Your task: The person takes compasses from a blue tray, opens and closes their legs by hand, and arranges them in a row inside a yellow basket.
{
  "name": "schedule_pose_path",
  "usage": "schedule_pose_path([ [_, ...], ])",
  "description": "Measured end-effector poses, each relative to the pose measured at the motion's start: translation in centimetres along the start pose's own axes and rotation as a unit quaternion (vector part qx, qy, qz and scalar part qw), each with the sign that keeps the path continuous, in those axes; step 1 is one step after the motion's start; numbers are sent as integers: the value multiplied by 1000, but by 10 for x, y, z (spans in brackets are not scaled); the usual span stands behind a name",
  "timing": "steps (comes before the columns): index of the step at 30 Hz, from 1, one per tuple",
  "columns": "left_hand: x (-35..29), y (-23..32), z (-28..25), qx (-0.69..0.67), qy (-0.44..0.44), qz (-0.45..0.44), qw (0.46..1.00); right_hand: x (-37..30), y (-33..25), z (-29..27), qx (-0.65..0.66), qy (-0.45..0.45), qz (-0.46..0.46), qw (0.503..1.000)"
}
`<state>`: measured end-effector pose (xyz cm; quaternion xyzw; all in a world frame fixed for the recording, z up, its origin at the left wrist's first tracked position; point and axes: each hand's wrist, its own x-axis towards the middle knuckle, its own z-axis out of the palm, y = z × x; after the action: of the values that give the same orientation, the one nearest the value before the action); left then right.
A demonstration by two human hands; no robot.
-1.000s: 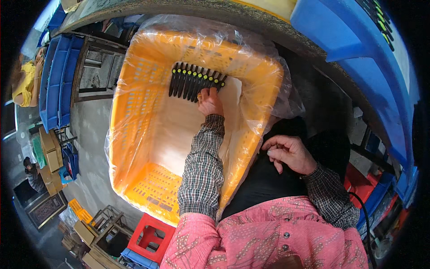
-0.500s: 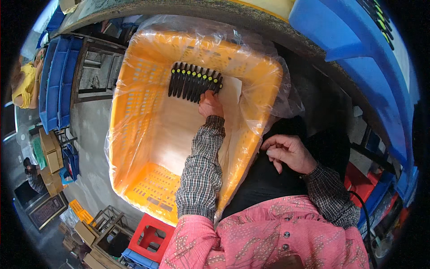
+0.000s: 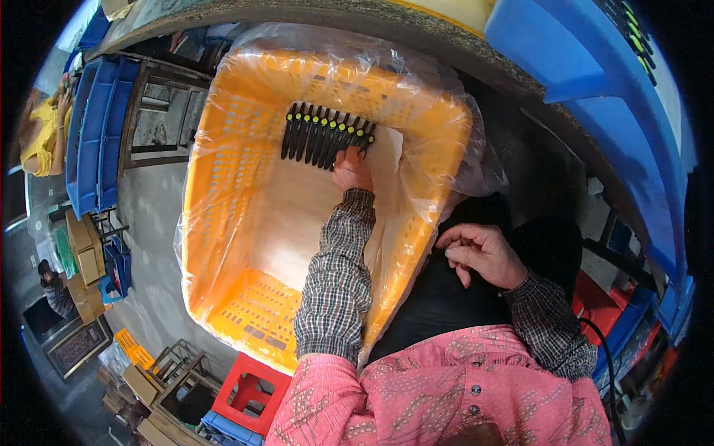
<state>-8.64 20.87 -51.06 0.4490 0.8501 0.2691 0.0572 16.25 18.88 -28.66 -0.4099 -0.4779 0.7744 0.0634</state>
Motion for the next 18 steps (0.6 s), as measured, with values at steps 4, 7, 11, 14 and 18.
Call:
schedule_pose_path([
  [4, -2, 5, -3, -11, -26, -44, 999, -1, 2, -1, 10, 0, 0, 1000],
  [7, -5, 9, -6, -8, -61, -92, 994, -1, 2, -2, 16, 2, -1, 1000],
  [11, 1, 3, -5, -3, -50, -82, 995, 0, -1, 0, 12, 0, 1, 1000],
  [14, 4, 2, -1, -16, -45, -68, 997, 1, -1, 1, 6, -1, 6, 1000],
  [18, 6, 4, 4, -16, -29, -47, 998, 0, -3, 1, 7, 4, 7, 1000],
])
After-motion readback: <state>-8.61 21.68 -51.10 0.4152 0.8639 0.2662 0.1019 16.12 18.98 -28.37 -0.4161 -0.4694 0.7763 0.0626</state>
